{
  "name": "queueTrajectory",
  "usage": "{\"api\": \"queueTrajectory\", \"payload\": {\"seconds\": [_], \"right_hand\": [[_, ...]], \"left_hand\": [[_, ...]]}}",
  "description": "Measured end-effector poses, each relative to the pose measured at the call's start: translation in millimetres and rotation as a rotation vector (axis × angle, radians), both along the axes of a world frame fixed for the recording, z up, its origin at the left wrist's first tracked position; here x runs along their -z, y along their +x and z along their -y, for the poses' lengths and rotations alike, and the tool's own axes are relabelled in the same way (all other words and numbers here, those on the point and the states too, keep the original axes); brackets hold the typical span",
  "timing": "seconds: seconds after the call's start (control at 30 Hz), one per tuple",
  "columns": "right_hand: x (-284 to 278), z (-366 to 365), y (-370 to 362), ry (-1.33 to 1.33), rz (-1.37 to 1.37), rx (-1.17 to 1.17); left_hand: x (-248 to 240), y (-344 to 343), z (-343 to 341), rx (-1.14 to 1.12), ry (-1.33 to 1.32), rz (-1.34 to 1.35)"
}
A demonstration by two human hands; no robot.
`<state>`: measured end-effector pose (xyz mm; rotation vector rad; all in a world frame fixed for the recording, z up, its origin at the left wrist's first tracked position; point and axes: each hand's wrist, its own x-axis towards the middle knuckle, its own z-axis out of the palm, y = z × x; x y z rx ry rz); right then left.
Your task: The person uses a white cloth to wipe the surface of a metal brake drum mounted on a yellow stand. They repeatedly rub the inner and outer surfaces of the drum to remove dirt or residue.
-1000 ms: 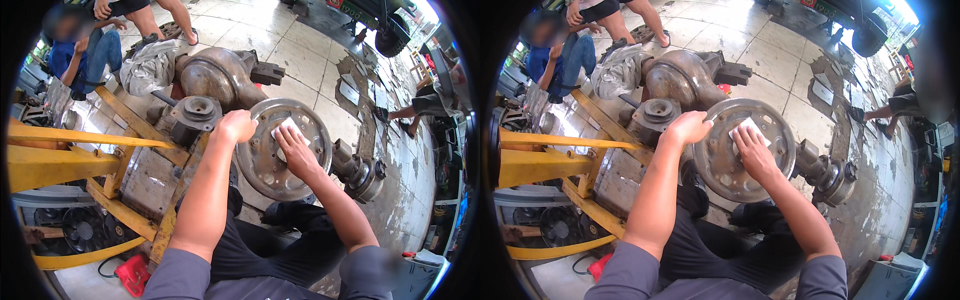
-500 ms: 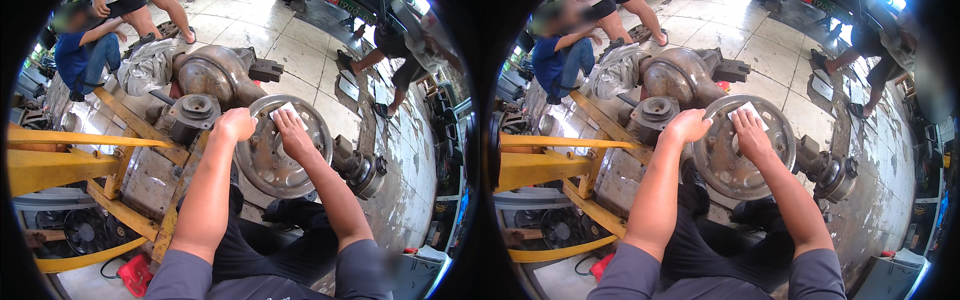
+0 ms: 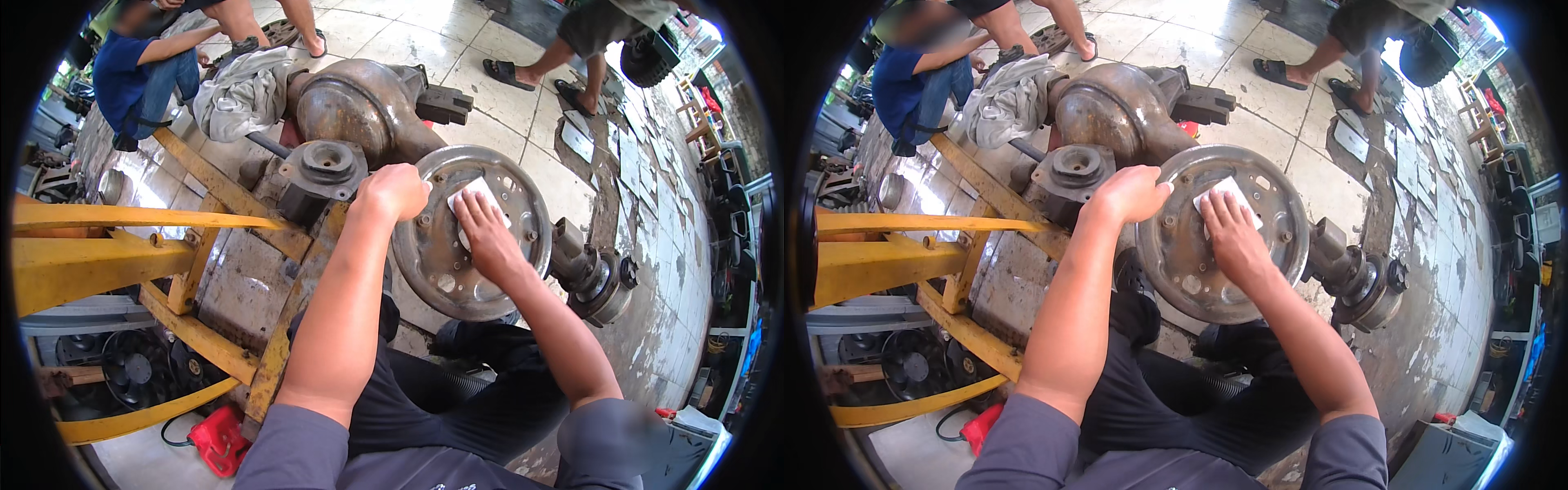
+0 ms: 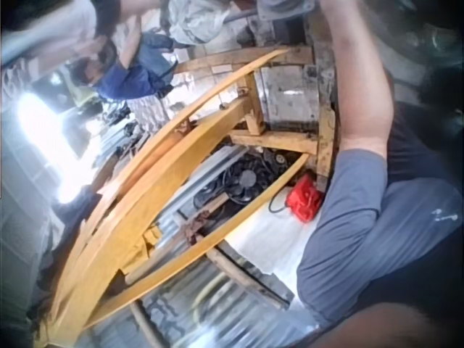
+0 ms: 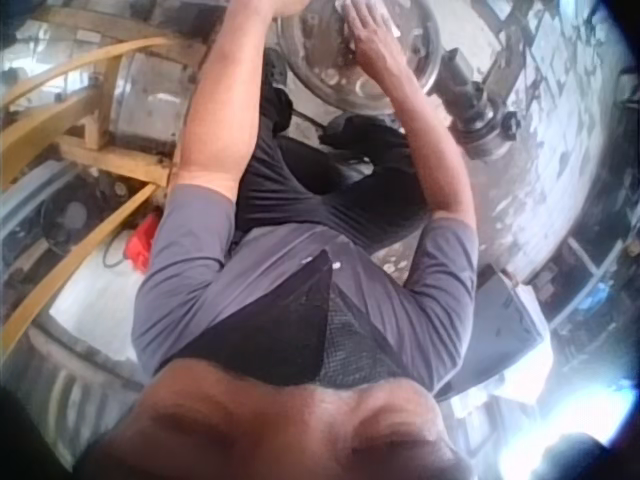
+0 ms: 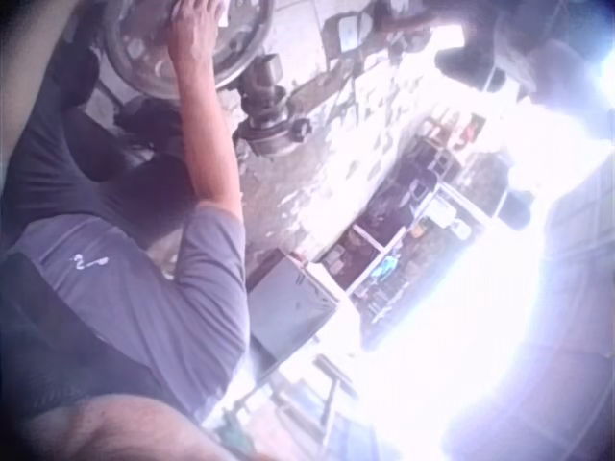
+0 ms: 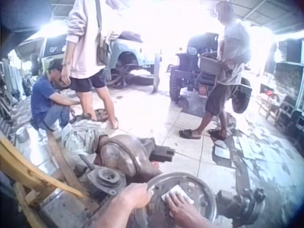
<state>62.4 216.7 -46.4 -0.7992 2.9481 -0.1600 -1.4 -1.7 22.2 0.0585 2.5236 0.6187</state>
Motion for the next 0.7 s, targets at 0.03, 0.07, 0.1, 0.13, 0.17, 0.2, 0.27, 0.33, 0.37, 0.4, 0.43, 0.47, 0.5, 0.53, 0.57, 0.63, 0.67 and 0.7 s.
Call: {"api": "queueTrajectory", "payload": {"seconds": [0.03, 0.07, 0.1, 0.13, 0.17, 0.2, 0.27, 0.33, 0.37, 0.4, 0.43, 0.47, 0.5, 0.53, 0.57, 0.63, 0.67, 0.7], "right_hand": [[-2, -2, -11, -0.007, 0.011, -0.005], [-5, -2, -22, -0.018, 0.015, -0.009], [-3, -1, -29, -0.033, -0.022, 0.022], [-3, -1, -27, -0.016, -0.015, 0.022], [-6, 1, -23, -0.001, -0.008, 0.016], [-9, 3, -19, 0.017, -0.008, 0.006], [-3, -2, 3, 0.000, 0.013, -0.019], [1, -7, -5, -0.010, 0.008, -0.044], [1, -6, -11, -0.007, -0.009, -0.025], [1, -5, -21, -0.005, -0.027, -0.007], [0, -4, -26, -0.004, -0.044, 0.011], [-2, 0, -25, 0.014, -0.039, 0.008], [-2, 2, -20, 0.035, -0.033, 0.004], [-2, 4, -12, 0.057, -0.026, 0.000], [-1, 2, -1, 0.033, -0.001, -0.013], [-3, 0, -12, 0.052, -0.044, -0.052], [-2, -2, -11, 0.062, -0.053, -0.062], [-3, -1, -18, 0.063, -0.054, -0.033]], "left_hand": [[2, 1, 0, -0.012, -0.013, -0.020], [1, 1, -1, -0.023, -0.031, -0.047], [1, 1, -1, -0.018, -0.027, -0.051], [3, 2, -2, -0.014, -0.023, -0.055], [5, 2, -1, -0.015, -0.020, -0.060], [5, 1, 0, -0.018, -0.019, -0.060], [7, 0, -1, -0.020, -0.012, -0.055], [7, -3, -2, -0.024, -0.029, -0.054], [6, -2, -2, -0.026, -0.035, -0.052], [4, -1, -3, -0.027, -0.041, -0.050], [7, 0, -3, -0.017, -0.037, -0.050], [12, -1, 0, -0.013, -0.036, -0.055], [11, -1, 1, -0.009, -0.030, -0.059], [10, -2, 2, -0.002, -0.023, -0.041], [6, 1, 1, 0.006, -0.010, -0.020], [13, -3, -2, -0.008, -0.046, -0.080], [13, 0, -2, -0.015, -0.041, -0.071], [9, 0, -3, -0.020, -0.038, -0.066]]}}
